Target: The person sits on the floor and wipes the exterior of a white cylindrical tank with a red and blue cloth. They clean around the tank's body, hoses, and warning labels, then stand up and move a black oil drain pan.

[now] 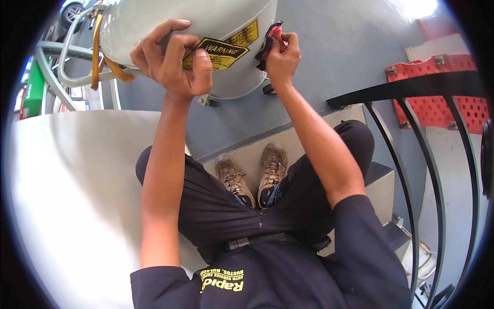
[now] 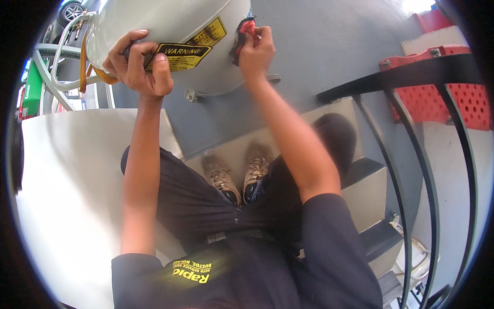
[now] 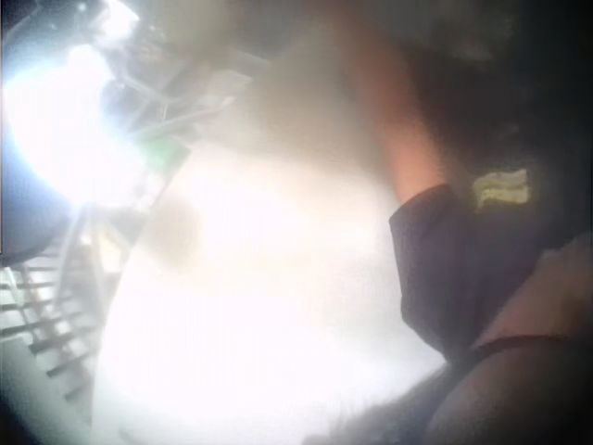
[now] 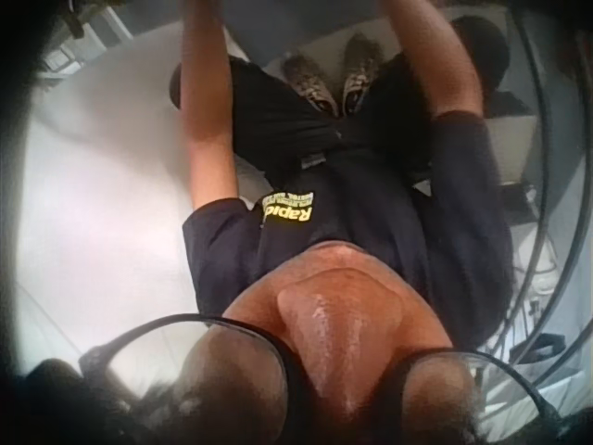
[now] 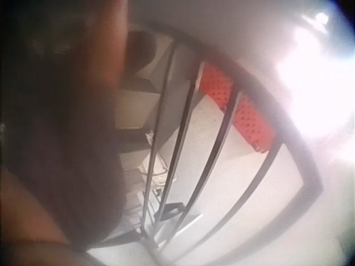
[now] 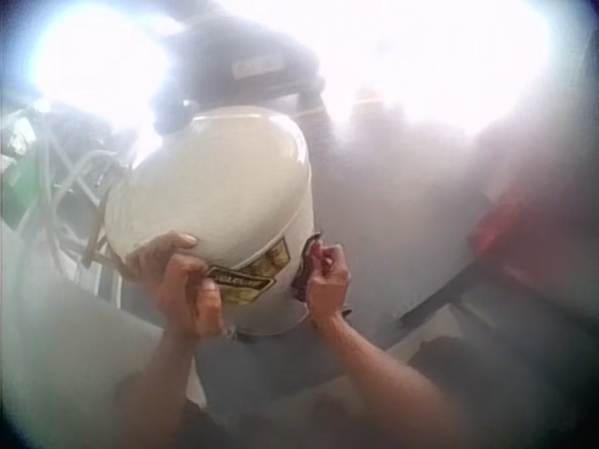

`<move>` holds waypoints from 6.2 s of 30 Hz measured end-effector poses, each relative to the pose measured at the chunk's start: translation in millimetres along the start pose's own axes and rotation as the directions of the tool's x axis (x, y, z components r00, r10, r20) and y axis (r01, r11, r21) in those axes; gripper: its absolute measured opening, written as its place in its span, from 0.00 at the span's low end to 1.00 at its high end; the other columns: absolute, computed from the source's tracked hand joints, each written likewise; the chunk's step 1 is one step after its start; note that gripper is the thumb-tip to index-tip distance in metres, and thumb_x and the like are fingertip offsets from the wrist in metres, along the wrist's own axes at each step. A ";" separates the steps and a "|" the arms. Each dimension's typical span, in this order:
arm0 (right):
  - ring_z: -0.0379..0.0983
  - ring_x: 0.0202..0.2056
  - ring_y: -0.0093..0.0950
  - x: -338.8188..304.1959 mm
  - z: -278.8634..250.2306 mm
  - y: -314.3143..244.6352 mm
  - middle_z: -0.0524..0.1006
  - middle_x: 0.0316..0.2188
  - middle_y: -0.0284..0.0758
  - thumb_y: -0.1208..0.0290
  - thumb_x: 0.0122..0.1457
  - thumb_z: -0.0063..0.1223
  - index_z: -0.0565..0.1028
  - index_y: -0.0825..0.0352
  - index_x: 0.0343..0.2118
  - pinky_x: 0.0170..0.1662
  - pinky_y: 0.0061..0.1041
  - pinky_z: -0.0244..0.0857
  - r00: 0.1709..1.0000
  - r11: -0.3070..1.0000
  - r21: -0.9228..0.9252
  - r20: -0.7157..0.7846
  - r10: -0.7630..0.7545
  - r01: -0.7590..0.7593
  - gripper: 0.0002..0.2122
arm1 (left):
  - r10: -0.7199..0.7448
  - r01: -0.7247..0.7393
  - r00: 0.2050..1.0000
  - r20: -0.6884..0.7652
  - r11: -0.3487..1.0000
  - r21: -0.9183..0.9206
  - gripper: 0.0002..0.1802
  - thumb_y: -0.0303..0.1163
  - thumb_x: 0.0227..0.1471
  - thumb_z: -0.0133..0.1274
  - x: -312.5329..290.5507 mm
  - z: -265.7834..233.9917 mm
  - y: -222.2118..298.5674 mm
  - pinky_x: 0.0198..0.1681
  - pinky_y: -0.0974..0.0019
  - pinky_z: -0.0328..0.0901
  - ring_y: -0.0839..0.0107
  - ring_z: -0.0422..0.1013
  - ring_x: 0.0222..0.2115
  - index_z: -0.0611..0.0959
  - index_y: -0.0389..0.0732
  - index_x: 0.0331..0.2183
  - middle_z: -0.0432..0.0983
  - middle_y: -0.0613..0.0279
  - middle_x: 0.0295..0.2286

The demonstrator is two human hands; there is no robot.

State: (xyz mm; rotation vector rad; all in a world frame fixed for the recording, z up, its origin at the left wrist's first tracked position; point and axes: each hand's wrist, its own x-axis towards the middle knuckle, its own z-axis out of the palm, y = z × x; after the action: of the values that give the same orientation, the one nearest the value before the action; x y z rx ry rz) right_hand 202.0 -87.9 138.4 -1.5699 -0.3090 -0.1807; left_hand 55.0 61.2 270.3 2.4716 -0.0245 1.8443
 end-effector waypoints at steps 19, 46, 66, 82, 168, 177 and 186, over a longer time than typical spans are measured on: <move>0.78 0.37 0.26 47.9 24.4 -33.8 0.83 0.39 0.37 0.68 0.79 0.52 0.77 0.71 0.46 0.44 0.32 0.75 0.999 0.990 0.138 -0.034 -0.021 0.025 0.10 | 0.056 -0.056 0.998 0.013 0.998 -0.021 0.05 0.36 0.41 0.55 8.3 -3.7 -4.3 0.52 0.60 0.55 0.66 0.66 0.43 0.82 0.49 0.24 0.85 0.68 0.44; 0.80 0.39 0.38 147.5 -202.4 -97.0 0.82 0.41 0.37 0.58 0.76 0.47 0.78 0.60 0.53 0.38 0.46 0.75 0.925 0.490 0.790 0.362 0.113 -0.369 0.14 | 0.101 0.485 0.634 0.767 0.720 -0.496 0.13 0.34 0.43 0.59 87.2 -146.0 330.3 0.57 0.53 0.63 0.58 0.73 0.47 0.81 0.39 0.33 0.79 0.57 0.41; 0.78 0.39 0.24 -40.8 2.6 -77.1 0.77 0.44 0.35 0.67 0.69 0.68 0.82 0.67 0.43 0.43 0.30 0.75 0.996 0.988 0.129 -0.038 -0.077 0.081 0.09 | -0.179 0.438 0.711 0.680 0.870 -0.228 0.15 0.32 0.45 0.61 25.5 -97.2 169.1 0.55 0.51 0.69 0.58 0.76 0.48 0.85 0.40 0.38 0.81 0.59 0.42; 0.78 0.26 0.32 -14.7 -85.1 -175.9 0.78 0.24 0.41 0.71 0.67 0.55 0.80 0.60 0.58 0.34 0.36 0.72 0.844 0.757 -0.606 0.518 0.140 0.246 0.16 | -0.595 0.736 0.555 0.582 0.676 -0.011 0.07 0.28 0.57 0.59 -21.4 -98.1 118.7 0.41 0.53 0.73 0.51 0.80 0.35 0.80 0.34 0.36 0.83 0.52 0.34; 0.80 0.38 0.27 41.1 0.2 -77.2 0.83 0.39 0.38 0.79 0.68 0.59 0.81 0.69 0.41 0.44 0.34 0.74 0.914 0.899 0.166 0.106 0.392 -0.405 0.02 | -0.662 0.807 0.547 0.512 0.579 -0.115 0.06 0.24 0.60 0.61 -3.6 -81.8 118.3 0.44 0.59 0.74 0.60 0.80 0.36 0.81 0.33 0.38 0.85 0.52 0.40; 0.78 0.44 0.34 8.0 16.4 -127.2 0.79 0.40 0.39 0.79 0.68 0.61 0.79 0.68 0.46 0.46 0.34 0.74 0.785 0.794 -0.091 -0.117 -0.608 0.601 0.06 | -0.668 0.789 0.589 0.455 0.598 -0.144 0.07 0.24 0.58 0.61 2.8 -91.4 109.4 0.42 0.59 0.74 0.59 0.80 0.34 0.82 0.32 0.38 0.84 0.52 0.37; 0.77 0.37 0.36 -5.3 5.3 -118.0 0.79 0.34 0.36 0.80 0.61 0.66 0.80 0.65 0.36 0.43 0.37 0.73 0.591 0.581 -0.112 0.198 -0.782 0.806 0.05 | -0.694 0.812 0.579 0.427 0.538 -0.226 0.04 0.19 0.58 0.53 2.3 -99.3 105.4 0.44 0.68 0.72 0.74 0.74 0.36 0.75 0.31 0.35 0.84 0.53 0.40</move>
State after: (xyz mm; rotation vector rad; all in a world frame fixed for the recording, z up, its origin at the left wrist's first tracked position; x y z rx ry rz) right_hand 160.3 -83.0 249.0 -1.5276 -1.1440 -0.8462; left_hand -44.4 -38.5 304.6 1.9238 0.5355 0.9588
